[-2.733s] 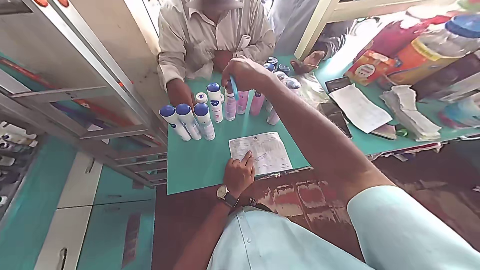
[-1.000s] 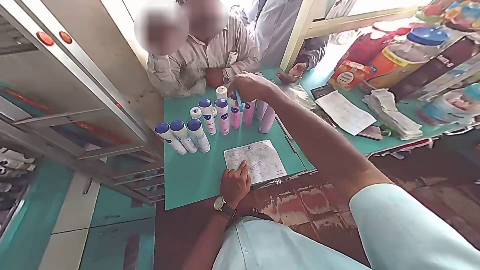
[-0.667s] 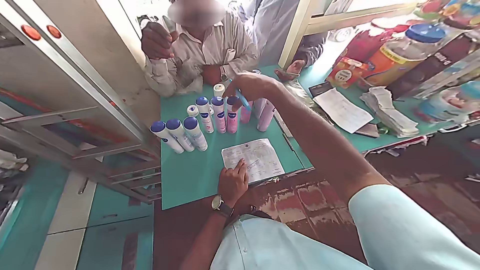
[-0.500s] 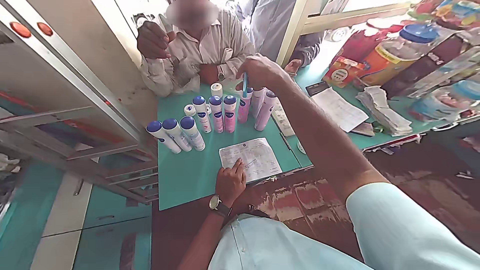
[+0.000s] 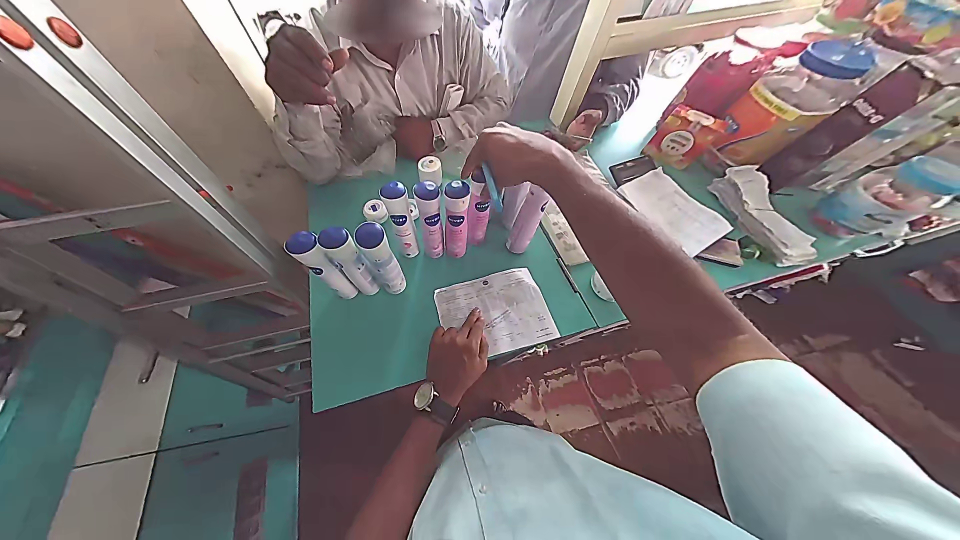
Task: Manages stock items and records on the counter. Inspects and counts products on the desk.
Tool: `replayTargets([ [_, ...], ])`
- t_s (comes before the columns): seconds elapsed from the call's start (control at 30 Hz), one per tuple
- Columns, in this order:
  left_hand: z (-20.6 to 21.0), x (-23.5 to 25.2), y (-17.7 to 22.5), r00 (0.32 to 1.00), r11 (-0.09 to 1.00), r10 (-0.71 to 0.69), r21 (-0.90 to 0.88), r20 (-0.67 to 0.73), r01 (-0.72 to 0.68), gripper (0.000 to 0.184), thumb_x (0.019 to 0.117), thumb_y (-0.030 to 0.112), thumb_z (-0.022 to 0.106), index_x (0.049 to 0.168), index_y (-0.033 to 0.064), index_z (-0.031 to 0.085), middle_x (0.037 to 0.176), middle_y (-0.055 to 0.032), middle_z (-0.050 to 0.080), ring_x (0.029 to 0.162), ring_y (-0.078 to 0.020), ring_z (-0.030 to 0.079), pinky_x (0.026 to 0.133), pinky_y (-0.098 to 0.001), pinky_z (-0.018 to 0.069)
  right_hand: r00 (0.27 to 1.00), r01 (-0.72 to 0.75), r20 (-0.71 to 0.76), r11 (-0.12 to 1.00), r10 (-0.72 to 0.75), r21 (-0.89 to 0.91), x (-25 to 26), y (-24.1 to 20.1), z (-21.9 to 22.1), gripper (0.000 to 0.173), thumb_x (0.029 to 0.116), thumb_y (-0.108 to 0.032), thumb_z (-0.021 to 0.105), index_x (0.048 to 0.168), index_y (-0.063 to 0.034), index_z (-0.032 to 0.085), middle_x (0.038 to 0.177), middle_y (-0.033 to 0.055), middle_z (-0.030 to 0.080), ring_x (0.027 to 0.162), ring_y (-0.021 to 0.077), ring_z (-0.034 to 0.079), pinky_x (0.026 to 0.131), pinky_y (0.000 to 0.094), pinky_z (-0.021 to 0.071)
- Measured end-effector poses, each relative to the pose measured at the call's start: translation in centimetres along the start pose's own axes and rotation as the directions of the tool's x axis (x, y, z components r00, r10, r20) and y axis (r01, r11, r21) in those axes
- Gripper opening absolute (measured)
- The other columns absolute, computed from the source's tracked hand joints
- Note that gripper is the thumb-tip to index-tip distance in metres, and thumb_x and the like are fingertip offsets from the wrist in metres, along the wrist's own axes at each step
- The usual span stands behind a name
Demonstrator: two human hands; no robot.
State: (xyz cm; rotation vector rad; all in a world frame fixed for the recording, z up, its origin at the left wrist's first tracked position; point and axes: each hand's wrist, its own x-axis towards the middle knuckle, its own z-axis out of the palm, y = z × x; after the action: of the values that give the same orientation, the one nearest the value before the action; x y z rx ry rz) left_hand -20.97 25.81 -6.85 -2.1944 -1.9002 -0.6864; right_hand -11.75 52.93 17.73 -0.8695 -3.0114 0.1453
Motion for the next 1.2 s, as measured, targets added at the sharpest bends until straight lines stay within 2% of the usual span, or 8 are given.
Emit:
replayTargets([
  [0.3, -0.1, -0.1, -0.2, 1.0, 1.0, 0.004, -0.009, 0.003, -0.004, 0.035, 0.0951, 0.021, 0.052, 0.119, 0.0165, 0.078, 0.135, 0.005, 0.069, 0.07, -0.0172, 0.071, 0.065, -0.0389, 0.0523, 0.998, -0.041, -0.042, 0.997, 0.043, 0.06, -1.3, -1.1, -0.4, 0.026, 0.0829, -0.024, 0.084, 0.106, -0.0148, 0.078, 0.101, 0.0116, 0.073, 0.1, 0.032, 0.068, 0.09, 0.0573, 0.0508],
  [0.4, 0.3, 0.0, -0.1, 1.0, 1.0, 0.012, -0.01, 0.001, -0.012, 0.036, 0.095, 0.022, 0.052, 0.119, 0.0166, 0.078, 0.134, 0.0048, 0.07, 0.069, -0.0179, 0.07, 0.065, -0.0397, 0.0532, 0.785, -0.309, -0.433, 0.885, 0.444, 0.347, -8.5, 4.4, 0.3, 0.031, 0.0977, -0.033, 0.064, 0.117, -0.0115, 0.075, 0.118, 0.0122, 0.073, 0.115, 0.0243, 0.067, 0.104, 0.0478, 0.0511],
  [0.5, -0.4, 0.1, -0.1, 0.998, 0.999, -0.011, -0.044, 0.057, 0.013, 0.036, 0.0967, 0.022, 0.053, 0.123, 0.0149, 0.076, 0.135, 0.0014, 0.069, 0.075, -0.0233, 0.074, 0.069, -0.0462, 0.0559, 0.566, -0.2, -0.432, 0.626, 0.702, 0.754, -11.0, 9.3, 7.5, 0.044, 0.1081, -0.036, 0.048, 0.127, -0.0017, 0.068, 0.124, 0.0172, 0.069, 0.115, 0.026, 0.067, 0.101, 0.0445, 0.0525],
  [0.6, 0.0, -0.1, 0.1, 0.999, 0.999, -0.023, -0.039, 0.048, 0.025, 0.036, 0.096, 0.022, 0.053, 0.122, 0.0167, 0.077, 0.135, 0.003, 0.069, 0.073, -0.022, 0.073, 0.068, -0.0449, 0.0555, 0.576, -0.025, -0.051, 0.08, 0.816, 0.996, -10.1, 9.8, 10.3, 0.07, 0.1046, -0.067, 0.024, 0.135, -0.016, 0.062, 0.12, 0.0096, 0.07, 0.102, 0.0245, 0.07, 0.082, 0.0469, 0.059],
  [0.67, 0.1, -0.2, -0.1, 0.999, 1.0, -0.016, -0.026, 0.031, 0.017, 0.036, 0.0963, 0.023, 0.052, 0.121, 0.0175, 0.077, 0.134, 0.0039, 0.07, 0.071, -0.0209, 0.072, 0.066, -0.0433, 0.0545, 0.572, 0.032, 0.016, -0.042, 0.82, 0.999, -10.5, 9.7, 10.0, 0.074, 0.1029, -0.071, 0.022, 0.14, -0.0167, 0.056, 0.124, 0.0087, 0.07, 0.103, 0.0249, 0.071, 0.083, 0.0466, 0.0594],
  [0.97, 0.5, -0.2, -0.3, 1.0, 1.0, 0.013, 0.011, -0.014, -0.013, 0.037, 0.097, 0.023, 0.05, 0.122, 0.0169, 0.077, 0.134, 0.0042, 0.07, 0.067, -0.0188, 0.069, 0.064, -0.0409, 0.0512, 0.608, 0.111, -0.377, 0.395, 0.699, 0.912, -12.4, 6.8, 8.2, 0.045, 0.0962, -0.025, 0.072, 0.134, -0.0022, 0.062, 0.121, 0.0109, 0.072, 0.104, 0.0213, 0.072, 0.084, 0.0397, 0.0624],
  [1.1, 0.4, -0.1, -0.2, 0.999, 0.999, 0.027, 0.034, -0.027, -0.027, 0.037, 0.0959, 0.023, 0.05, 0.121, 0.0171, 0.077, 0.132, 0.0046, 0.071, 0.065, -0.0182, 0.068, 0.062, -0.0405, 0.051, 0.535, 0.05, -0.62, 0.711, 0.574, 0.701, -12.1, 6.4, 8.7, 0.047, 0.0925, -0.031, 0.076, 0.127, 0.0, 0.068, 0.122, 0.0141, 0.071, 0.11, 0.0175, 0.07, 0.097, 0.0343, 0.0576],
  [1.2, 0.4, -0.2, -0.3, 0.999, 0.999, 0.035, 0.037, -0.034, -0.034, 0.037, 0.0967, 0.023, 0.05, 0.121, 0.0172, 0.078, 0.133, 0.0051, 0.07, 0.064, -0.0173, 0.067, 0.062, -0.0398, 0.0503, 0.575, -0.134, -0.57, 0.755, 0.586, 0.642, -12.2, 5.9, 8.2, 0.054, 0.0905, -0.04, 0.075, 0.133, -0.0081, 0.067, 0.125, 0.0132, 0.07, 0.11, 0.0218, 0.069, 0.097, 0.043, 0.0545],
])
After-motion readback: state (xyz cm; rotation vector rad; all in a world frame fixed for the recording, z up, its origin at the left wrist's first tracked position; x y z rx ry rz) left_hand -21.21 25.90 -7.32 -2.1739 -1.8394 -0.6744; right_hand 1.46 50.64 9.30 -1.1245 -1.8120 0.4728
